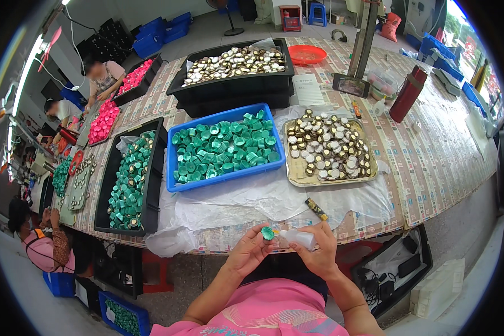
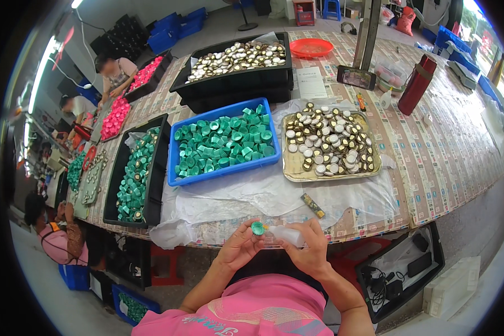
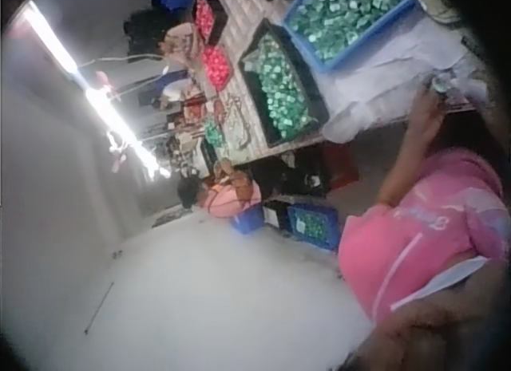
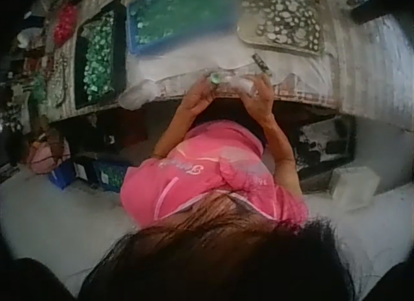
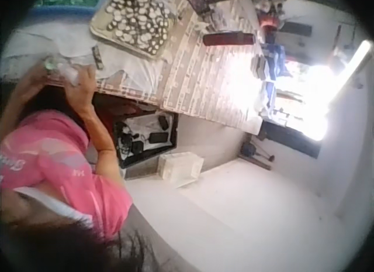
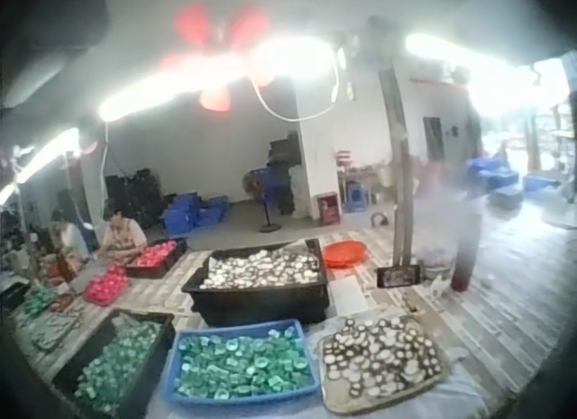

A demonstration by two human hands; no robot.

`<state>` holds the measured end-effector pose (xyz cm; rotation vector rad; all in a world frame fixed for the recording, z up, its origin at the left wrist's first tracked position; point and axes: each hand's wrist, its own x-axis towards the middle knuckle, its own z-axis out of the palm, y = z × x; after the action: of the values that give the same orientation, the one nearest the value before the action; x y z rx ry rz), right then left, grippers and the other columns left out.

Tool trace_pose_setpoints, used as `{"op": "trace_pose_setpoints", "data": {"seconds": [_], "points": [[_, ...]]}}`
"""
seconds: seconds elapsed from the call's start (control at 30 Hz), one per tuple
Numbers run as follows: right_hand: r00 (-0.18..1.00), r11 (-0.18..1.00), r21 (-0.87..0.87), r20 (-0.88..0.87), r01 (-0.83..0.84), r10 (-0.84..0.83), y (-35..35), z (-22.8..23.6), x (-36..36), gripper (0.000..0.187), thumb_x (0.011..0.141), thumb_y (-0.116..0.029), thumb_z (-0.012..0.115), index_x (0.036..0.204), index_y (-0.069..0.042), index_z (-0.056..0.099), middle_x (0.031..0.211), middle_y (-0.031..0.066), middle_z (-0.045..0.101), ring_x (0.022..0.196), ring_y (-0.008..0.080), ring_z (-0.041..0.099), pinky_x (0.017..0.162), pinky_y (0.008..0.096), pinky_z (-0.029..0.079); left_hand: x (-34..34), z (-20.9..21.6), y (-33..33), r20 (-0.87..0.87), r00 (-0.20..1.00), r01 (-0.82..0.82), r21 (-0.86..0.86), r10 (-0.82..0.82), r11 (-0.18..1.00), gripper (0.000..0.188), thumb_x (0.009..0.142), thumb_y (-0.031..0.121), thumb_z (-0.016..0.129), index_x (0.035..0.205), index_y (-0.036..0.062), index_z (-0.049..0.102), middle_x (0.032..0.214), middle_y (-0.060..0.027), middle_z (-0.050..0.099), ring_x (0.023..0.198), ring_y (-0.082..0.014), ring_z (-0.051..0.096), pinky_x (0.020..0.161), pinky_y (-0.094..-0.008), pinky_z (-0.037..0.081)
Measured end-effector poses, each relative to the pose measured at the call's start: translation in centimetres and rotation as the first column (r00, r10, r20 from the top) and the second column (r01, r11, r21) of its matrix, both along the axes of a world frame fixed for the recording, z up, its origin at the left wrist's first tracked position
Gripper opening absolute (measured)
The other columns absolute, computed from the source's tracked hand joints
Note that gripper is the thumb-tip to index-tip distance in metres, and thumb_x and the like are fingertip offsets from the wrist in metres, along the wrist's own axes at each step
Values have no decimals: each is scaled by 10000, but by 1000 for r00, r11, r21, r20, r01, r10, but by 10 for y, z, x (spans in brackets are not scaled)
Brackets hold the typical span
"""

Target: The person repeatedly picks a green plastic cap from a blue tray, applies glue from a small bottle to its rim, then picks a gold-colored metal cap from a tray and presses it onto the glued rim. The assembled units are placed into a black bin. This cycle continues throughout the clip.

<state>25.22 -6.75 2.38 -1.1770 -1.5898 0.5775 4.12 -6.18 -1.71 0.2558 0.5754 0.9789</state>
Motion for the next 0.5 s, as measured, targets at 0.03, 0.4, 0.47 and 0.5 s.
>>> {"op": "trace_pose_setpoints", "data": {"seconds": [0.03, 0.4, 0.47, 0.5], "points": [[1000, 1000, 0, 0, 0, 0, 0, 1, 0, 327, 688, -154, 824, 933, -29, 647, 790, 82, 559, 710, 222, 515, 628, 315, 425, 0, 0, 0, -17, 1000, -7, 13, 7, 1000, 429, 921, 154, 607, 1315, 76, 455, 1092, -63, 611, 985, -158, 608, 847, -297, 509], [996, 1000, -8, -84, 28, -28, 3, -9, 0, 337, 701, -120, 816, 941, -15, 605, 845, 86, 545, 764, 187, 533, 664, 303, 444, 2, 6, 1, -338, 898, -166, 329, 280, 929, 386, 844, -52, 630, 1207, 38, 538, 1246, -95, 553, 1045, -163, 580, 893, -312, 502], [994, 996, -72, -98, 43, -50, 5, -16, -1, 341, 707, -104, 807, 951, -18, 585, 855, 84, 542, 783, 178, 540, 676, 301, 450, -2, 0, 3, -392, 853, -164, 424, 343, 891, 370, 843, -65, 621, 1187, 44, 541, 1292, -99, 521, 1086, -177, 570, 908, -311, 500], [994, 990, -130, -90, 53, -65, 7, -19, -2, 340, 710, -94, 802, 955, -22, 576, 857, 80, 542, 794, 175, 545, 683, 300, 452, -4, -1, 4, -415, 829, -157, 470, 374, 869, 363, 842, -72, 617, 1178, 47, 543, 1314, -100, 506, 1106, -184, 564, 915, -310, 499]]}}
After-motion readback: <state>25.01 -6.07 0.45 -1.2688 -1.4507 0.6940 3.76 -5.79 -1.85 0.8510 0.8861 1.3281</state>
